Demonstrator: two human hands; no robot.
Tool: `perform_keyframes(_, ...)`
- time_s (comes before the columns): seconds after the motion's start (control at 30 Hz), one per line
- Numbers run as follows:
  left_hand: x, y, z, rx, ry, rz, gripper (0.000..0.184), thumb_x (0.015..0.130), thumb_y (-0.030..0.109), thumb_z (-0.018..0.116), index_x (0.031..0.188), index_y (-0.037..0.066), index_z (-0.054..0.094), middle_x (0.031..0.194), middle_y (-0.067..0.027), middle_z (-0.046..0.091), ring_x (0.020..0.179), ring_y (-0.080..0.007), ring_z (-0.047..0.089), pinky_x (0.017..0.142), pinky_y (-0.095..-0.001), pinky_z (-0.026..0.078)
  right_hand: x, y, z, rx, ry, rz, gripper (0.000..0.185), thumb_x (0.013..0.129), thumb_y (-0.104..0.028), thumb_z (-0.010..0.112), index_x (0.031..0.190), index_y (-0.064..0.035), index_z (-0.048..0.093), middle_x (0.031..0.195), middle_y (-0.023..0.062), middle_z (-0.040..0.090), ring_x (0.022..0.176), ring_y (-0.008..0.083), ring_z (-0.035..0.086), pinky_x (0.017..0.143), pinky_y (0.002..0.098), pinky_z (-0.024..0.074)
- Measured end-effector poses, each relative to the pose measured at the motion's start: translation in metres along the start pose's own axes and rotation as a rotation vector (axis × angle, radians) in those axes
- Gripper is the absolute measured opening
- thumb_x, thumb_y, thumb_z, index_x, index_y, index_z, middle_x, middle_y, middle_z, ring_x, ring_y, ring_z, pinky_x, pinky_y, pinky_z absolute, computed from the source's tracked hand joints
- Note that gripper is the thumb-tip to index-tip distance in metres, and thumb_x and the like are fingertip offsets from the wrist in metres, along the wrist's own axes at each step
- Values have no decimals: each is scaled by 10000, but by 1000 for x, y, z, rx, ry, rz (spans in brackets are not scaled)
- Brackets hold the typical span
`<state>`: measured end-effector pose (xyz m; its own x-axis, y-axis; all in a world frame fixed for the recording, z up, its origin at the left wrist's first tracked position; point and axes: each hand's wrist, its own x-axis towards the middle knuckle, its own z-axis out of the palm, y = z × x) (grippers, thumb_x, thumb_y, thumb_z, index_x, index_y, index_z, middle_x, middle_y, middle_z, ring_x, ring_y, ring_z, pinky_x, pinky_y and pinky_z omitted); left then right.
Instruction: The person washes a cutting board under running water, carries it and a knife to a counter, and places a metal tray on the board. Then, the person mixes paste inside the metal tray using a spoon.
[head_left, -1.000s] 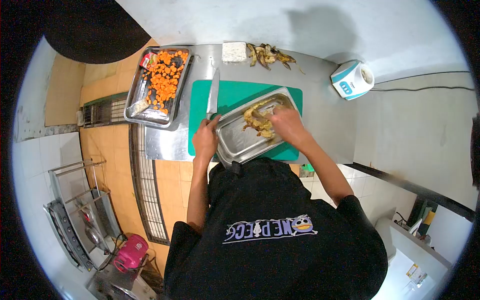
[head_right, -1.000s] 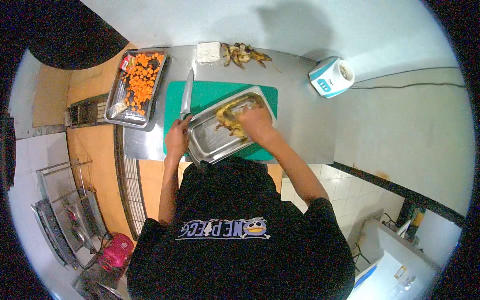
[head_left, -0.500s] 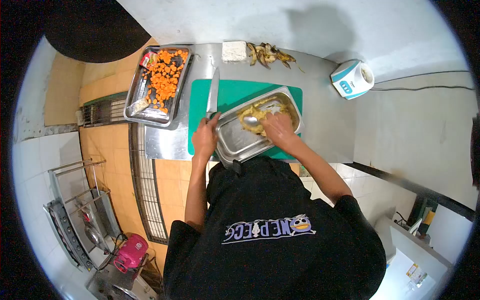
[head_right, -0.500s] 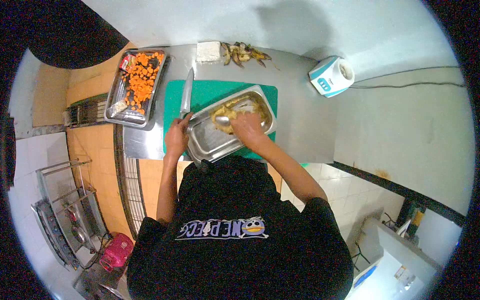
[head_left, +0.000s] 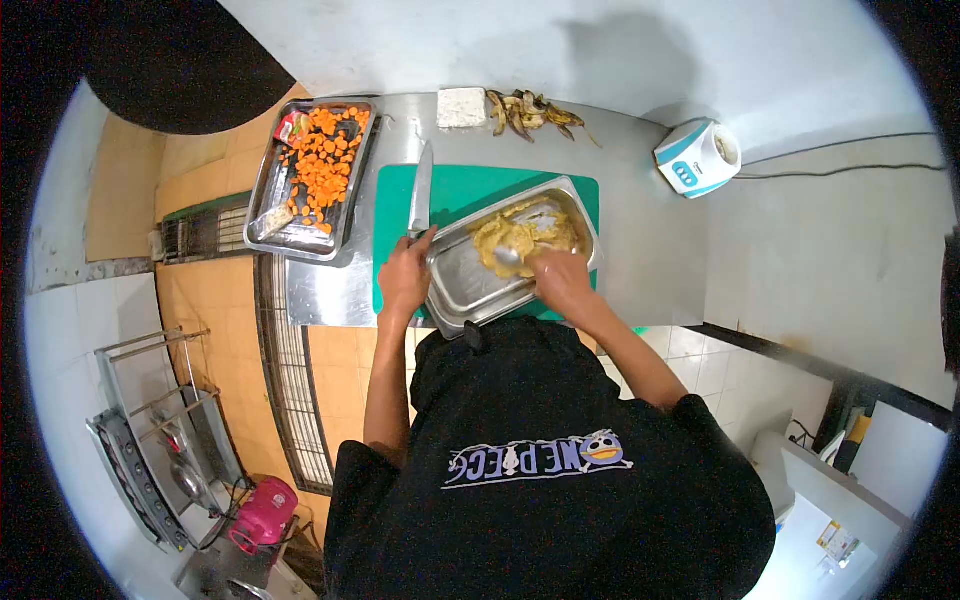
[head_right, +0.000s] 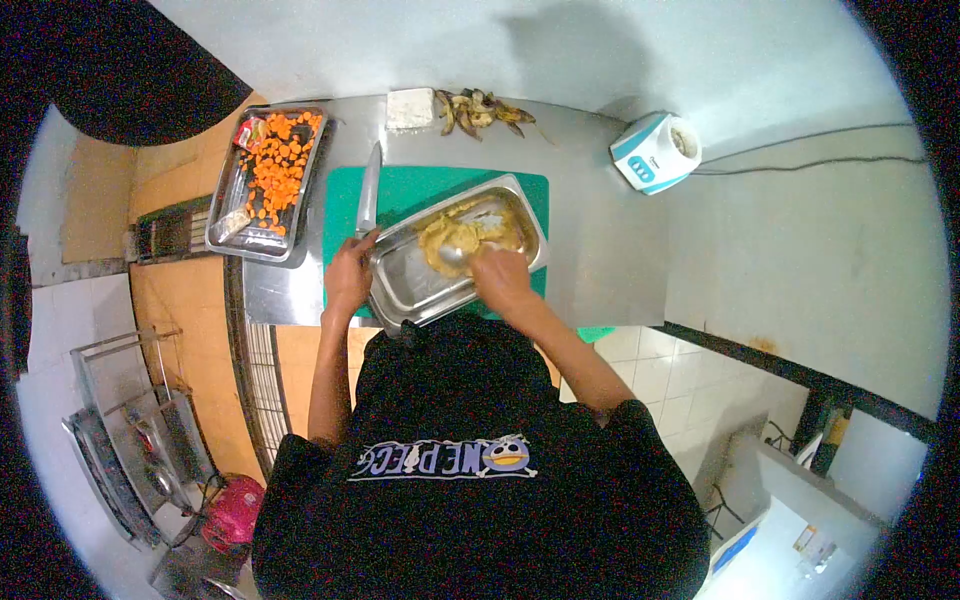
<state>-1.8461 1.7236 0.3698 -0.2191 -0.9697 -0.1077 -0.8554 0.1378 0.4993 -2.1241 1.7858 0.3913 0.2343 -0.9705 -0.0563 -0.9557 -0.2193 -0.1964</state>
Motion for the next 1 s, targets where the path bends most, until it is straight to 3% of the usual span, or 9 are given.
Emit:
perform_keyframes(0.1,2,4,-12,8,-39,8,522,903,55,534,1361,292,613,1111,-129,659,904,-358,674,711,-469,551,-9,-5,-35,8,-179,-62,122,729,-77,633,833,-75,696,760,158,677,758,349,692,616,491,524)
perform_keyframes(0.2,9,3,-12,17,-31,42,508,907,51,528,1346,285,629,1096,-109,666,905,-342,675,703,-458,544,-4,-3,-62,18,-162,40,133,728,-81,640,842,-82,709,752,147,681,752,340,693,614,490,523)
perform_keyframes(0.33,14,7,-13,47,-24,45,494,909,49,523,1326,283,647,1098,-96,669,910,-331,675,711,-460,542,4,8,-33,-29,-44,86,120,759,-150,640,816,-78,718,767,168,698,735,344,708,613,497,531)
perform_keyframes(0.43,16,3,-10,45,-46,26,517,895,43,526,1337,287,638,1111,-98,670,921,-332,676,725,-461,547,3,1,-17,-122,-84,16,137,766,-151,639,852,-91,726,753,158,701,729,345,708,614,497,531)
perform_keyframes(0.53,13,6,-11,69,-41,-3,525,899,40,519,1349,289,627,1127,-97,669,926,-335,680,741,-459,552,1,0,-51,-46,-160,10,133,782,-152,626,839,-93,731,749,152,707,720,345,711,631,498,541)
perform_keyframes(0.7,9,7,-8,60,-32,-11,530,903,41,521,1359,294,618,1149,-107,663,918,-338,687,744,-461,555,4,36,-72,-134,-204,271,201,826,-220,589,861,-138,770,756,173,704,721,354,701,678,503,545)
perform_keyframes(0.83,7,3,-2,85,-32,-18,553,889,40,534,1369,304,608,1175,-141,652,909,-353,689,729,-474,558,2,44,-62,-203,-302,307,217,816,-258,600,815,-94,742,776,176,711,733,360,712,672,510,557)
perform_keyframes(1.0,4,4,-3,73,-28,-29,570,884,39,534,1383,308,595,1197,-163,646,918,-369,690,731,-477,564,14,18,-38,147,-279,257,262,863,-306,572,885,-122,757,855,193,722,792,392,704,728,531,553)
